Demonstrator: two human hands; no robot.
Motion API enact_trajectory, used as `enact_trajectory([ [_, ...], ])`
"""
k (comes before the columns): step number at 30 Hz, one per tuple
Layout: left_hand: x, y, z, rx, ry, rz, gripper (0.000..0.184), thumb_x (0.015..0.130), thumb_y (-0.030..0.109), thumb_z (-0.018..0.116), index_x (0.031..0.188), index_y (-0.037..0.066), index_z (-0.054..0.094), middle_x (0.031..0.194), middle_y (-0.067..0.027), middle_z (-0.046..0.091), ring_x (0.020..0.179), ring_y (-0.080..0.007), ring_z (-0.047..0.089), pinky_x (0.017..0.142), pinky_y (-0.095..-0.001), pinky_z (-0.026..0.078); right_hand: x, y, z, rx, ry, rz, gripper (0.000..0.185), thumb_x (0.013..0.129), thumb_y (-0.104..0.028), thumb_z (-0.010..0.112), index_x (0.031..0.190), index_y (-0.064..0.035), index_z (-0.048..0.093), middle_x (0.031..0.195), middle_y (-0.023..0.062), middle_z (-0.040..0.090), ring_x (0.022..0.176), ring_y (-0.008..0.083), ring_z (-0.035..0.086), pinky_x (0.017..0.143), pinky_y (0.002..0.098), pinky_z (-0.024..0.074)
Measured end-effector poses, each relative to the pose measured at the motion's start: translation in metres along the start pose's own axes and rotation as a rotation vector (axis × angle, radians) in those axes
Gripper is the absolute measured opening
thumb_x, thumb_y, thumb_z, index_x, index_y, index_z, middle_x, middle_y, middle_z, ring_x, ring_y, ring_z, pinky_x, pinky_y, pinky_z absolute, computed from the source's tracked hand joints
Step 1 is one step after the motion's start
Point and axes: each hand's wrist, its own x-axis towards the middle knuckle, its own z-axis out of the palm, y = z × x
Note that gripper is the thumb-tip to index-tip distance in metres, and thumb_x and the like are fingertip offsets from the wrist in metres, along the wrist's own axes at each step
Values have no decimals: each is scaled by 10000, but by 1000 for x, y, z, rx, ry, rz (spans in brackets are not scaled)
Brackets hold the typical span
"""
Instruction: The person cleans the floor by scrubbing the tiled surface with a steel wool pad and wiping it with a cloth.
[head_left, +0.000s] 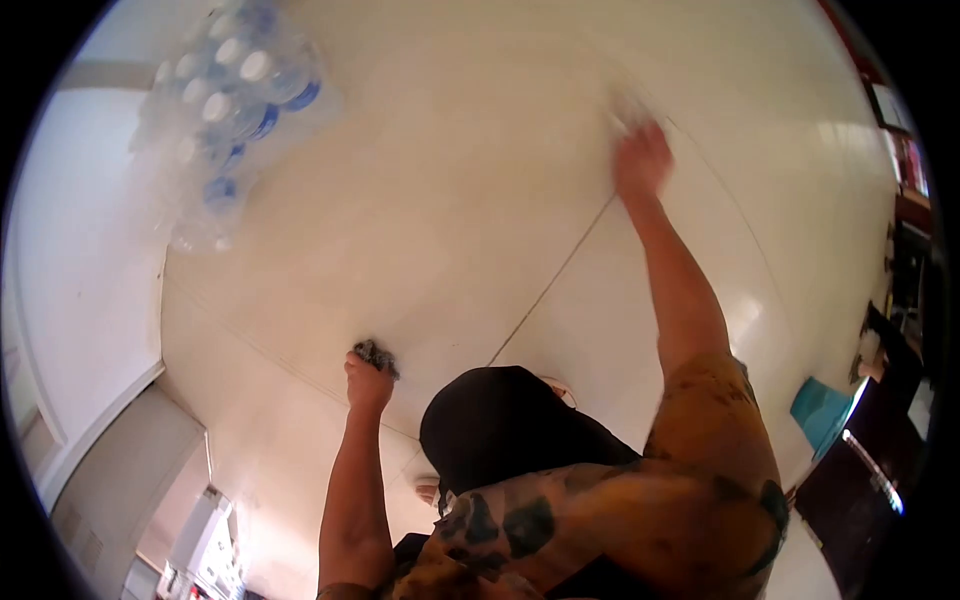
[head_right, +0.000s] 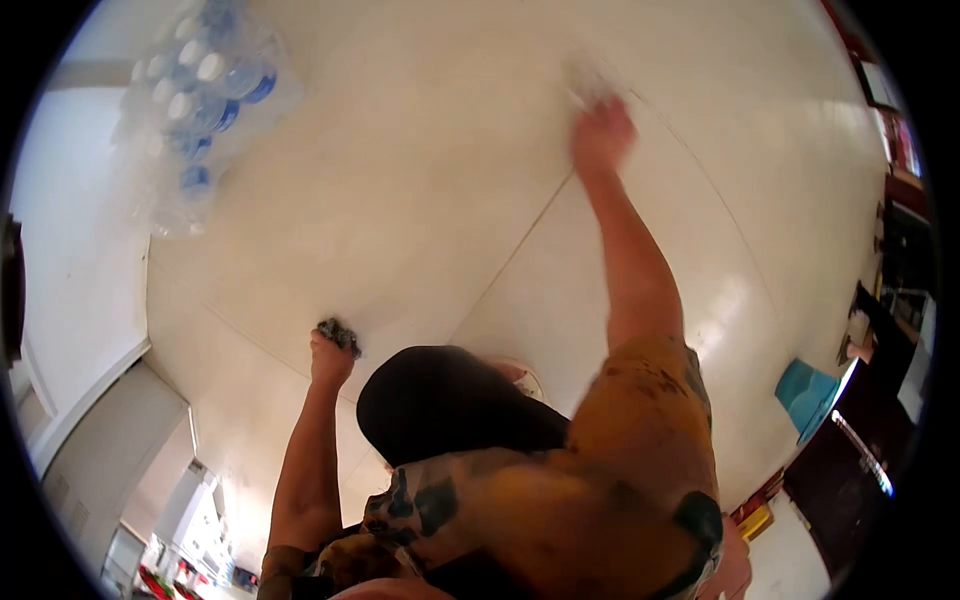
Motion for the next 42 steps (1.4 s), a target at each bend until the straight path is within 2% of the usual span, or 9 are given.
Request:
enact_trajectory([
  [6,2,-4,1,11,9,44,610,818,194,648,1200,-26,227,1214,-314,398,1088,-463,497,910,-483,443,-166,196,-134,-226,-667,822,397,901,-299,505,1137,18,547,1116,158,576,1045,285,564,863,402,470],
  [9,4,-5,4,14,-9,38,616,817,195,651,1199,-33,225,1208,-328,396,1089,-471,492,916,-484,440,-184,152,-57,-50,93,97,338,891,-218,540,1126,24,549,1129,169,572,1043,308,557,883,386,463],
  [11,10,-13,7,36,7,68,623,816,195,652,1198,-38,219,1211,-336,391,1089,-477,488,916,-487,439,-112,4,-76,585,76,89,307,855,-189,560,1103,-9,567,1177,157,549,1146,326,482,965,430,391],
  [17,25,-25,12,14,-10,112,642,815,203,652,1202,-46,205,1206,-344,405,1093,-482,483,916,-492,435,38,-206,-61,322,-163,-752,450,849,-307,525,1253,-111,509,1395,111,415,1317,302,337,1049,498,256],
  [27,6,-7,4,53,44,62,614,809,223,654,1197,-57,270,1186,-323,443,1080,-456,502,911,-481,433,-91,224,-8,-396,-268,516,544,902,-400,457,1336,-76,413,1314,135,470,1150,294,499,881,450,456],
  [28,14,-15,10,27,60,136,593,812,224,650,1190,-65,296,1186,-316,449,1084,-450,502,923,-473,428,-103,220,-68,-381,-727,845,551,921,-379,434,1373,-70,372,1353,150,452,1169,308,497,887,416,467],
  [32,9,-10,9,11,75,103,590,812,220,652,1177,-74,294,1160,-340,455,1048,-465,512,894,-489,439,-158,219,-159,-370,-906,532,298,882,-227,501,1107,-39,556,1040,156,585,972,306,567,822,393,483],
  [36,20,-25,18,88,75,139,634,814,219,651,1203,-63,237,1158,-351,451,1055,-479,507,893,-497,440,-184,57,-137,352,-102,-167,245,855,-188,537,1014,-1,542,964,177,558,879,336,529,775,426,452],
  [42,31,-36,22,67,59,146,654,828,232,643,1221,-62,212,1209,-350,416,1095,-483,480,912,-494,432,-247,-153,-149,799,-745,-608,274,809,-215,566,1063,-123,612,1300,67,501,1183,268,472,917,426,405],
])
